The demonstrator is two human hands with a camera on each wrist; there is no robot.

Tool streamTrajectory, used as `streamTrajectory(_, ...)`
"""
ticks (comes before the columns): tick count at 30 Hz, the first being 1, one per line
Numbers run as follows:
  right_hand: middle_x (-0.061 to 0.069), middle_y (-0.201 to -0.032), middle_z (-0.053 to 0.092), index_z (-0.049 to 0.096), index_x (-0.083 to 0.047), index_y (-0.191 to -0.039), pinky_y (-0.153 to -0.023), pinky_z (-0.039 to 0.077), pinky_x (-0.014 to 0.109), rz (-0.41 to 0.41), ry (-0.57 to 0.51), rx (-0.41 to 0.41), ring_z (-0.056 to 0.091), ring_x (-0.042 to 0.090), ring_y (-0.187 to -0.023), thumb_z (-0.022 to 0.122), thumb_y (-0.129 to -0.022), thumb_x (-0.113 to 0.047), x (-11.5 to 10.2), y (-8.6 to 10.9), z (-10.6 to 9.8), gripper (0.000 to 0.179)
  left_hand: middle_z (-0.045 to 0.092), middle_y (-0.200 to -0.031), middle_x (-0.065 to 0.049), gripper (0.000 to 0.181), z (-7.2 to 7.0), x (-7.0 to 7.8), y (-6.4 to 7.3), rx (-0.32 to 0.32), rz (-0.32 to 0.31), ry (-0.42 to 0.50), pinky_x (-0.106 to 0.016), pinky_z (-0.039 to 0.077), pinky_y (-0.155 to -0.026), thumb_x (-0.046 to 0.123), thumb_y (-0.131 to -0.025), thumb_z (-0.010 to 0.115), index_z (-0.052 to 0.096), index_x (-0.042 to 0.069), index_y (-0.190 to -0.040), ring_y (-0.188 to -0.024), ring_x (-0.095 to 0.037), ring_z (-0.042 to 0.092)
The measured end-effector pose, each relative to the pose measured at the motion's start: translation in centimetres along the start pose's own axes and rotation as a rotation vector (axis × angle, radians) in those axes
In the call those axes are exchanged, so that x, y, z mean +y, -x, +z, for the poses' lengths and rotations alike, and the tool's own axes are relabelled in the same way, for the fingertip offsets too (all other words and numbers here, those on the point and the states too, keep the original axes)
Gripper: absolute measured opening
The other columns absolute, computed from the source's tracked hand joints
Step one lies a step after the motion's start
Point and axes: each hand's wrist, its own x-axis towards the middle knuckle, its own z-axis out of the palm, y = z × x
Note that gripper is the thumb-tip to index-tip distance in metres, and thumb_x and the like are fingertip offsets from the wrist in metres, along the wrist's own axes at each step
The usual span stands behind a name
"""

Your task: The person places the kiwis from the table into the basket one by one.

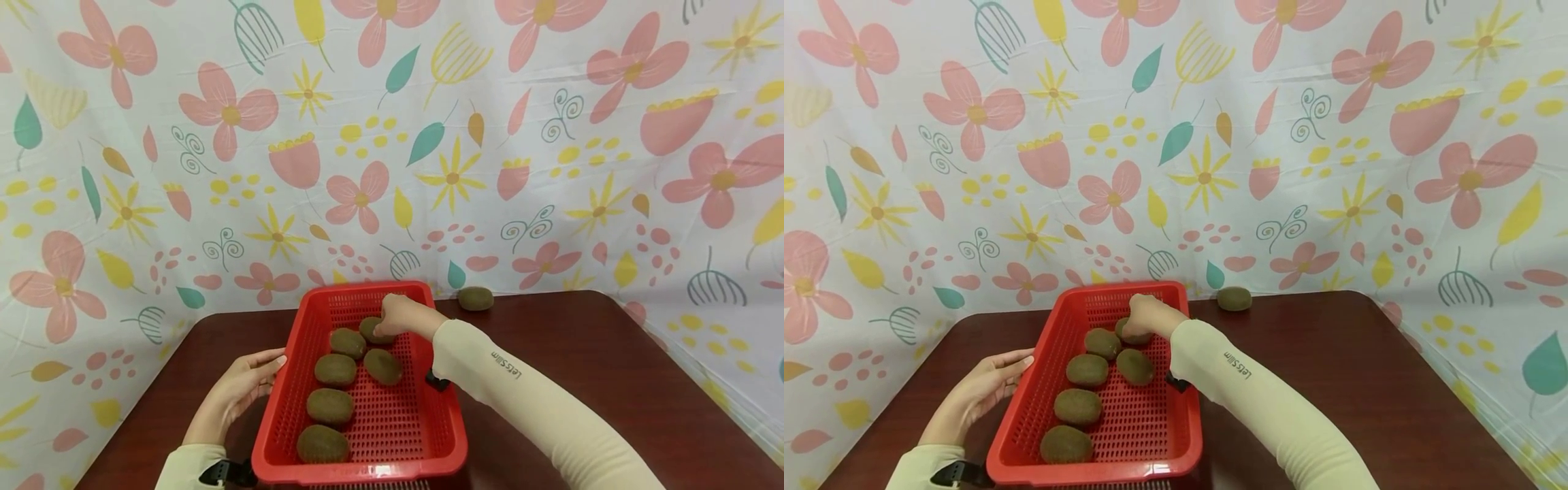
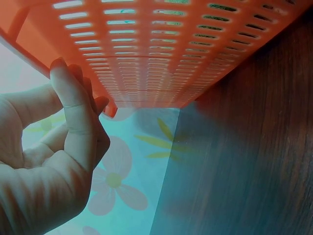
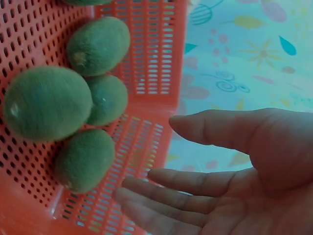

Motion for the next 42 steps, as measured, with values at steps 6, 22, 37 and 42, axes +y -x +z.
streamTrajectory(6, -0.001, -0.06, 0.047, 0.06, -0.004, -0.067, -0.051, 0.037, 0.024, -0.068, -0.018, 0.089, 0.041, 0.011, -0.053, 0.07, -0.088, -0.016, 0.8, 0.8, -1.7, 0.027, 0.068, -0.095, -0.003, 0.056, -0.1, -0.2, 0.1, -0.007, 0.006, 0.002, -0.03, 0.055, -0.071, 0.02, -0.098, 0.057, 0.037, -0.01, -0.142, -0.074, -0.015, 0.063)
streamTrajectory(22, 0.025, -0.113, 0.063, 0.06, 0.011, -0.119, -0.084, 0.052, 0.043, -0.166, -0.175, 0.326, 0.062, 0.035, -0.101, 0.057, -0.094, -0.01, 7.2, 0.8, -4.9, 0.032, 0.068, -0.093, -0.003, 0.056, -0.2, -0.4, 0.0, 0.001, -0.003, 0.015, -0.03, 0.055, -0.07, 0.02, -0.098, 0.057, 0.038, -0.01, -0.142, -0.074, -0.015, 0.063)
streamTrajectory(37, 0.029, -0.114, 0.061, 0.056, 0.014, -0.123, -0.087, 0.05, 0.047, -0.208, -0.23, 0.396, 0.058, 0.041, -0.106, 0.056, -0.097, -0.007, 14.3, -0.5, -5.9, 0.034, 0.068, -0.094, -0.003, 0.056, -0.2, -0.2, 0.0, -0.001, 0.013, 0.01, -0.03, 0.055, -0.071, 0.02, -0.098, 0.057, 0.038, -0.01, -0.142, -0.074, -0.015, 0.063)
streamTrajectory(42, 0.03, -0.111, 0.062, 0.055, 0.017, -0.122, -0.087, 0.05, 0.049, -0.221, -0.217, 0.437, 0.059, 0.043, -0.103, 0.057, -0.095, -0.005, 16.7, -0.8, -5.8, 0.034, 0.068, -0.095, -0.003, 0.057, -0.1, -0.1, -0.1, -0.009, 0.012, 0.016, -0.03, 0.055, -0.071, 0.021, -0.098, 0.057, 0.037, -0.009, -0.142, -0.074, -0.015, 0.063)
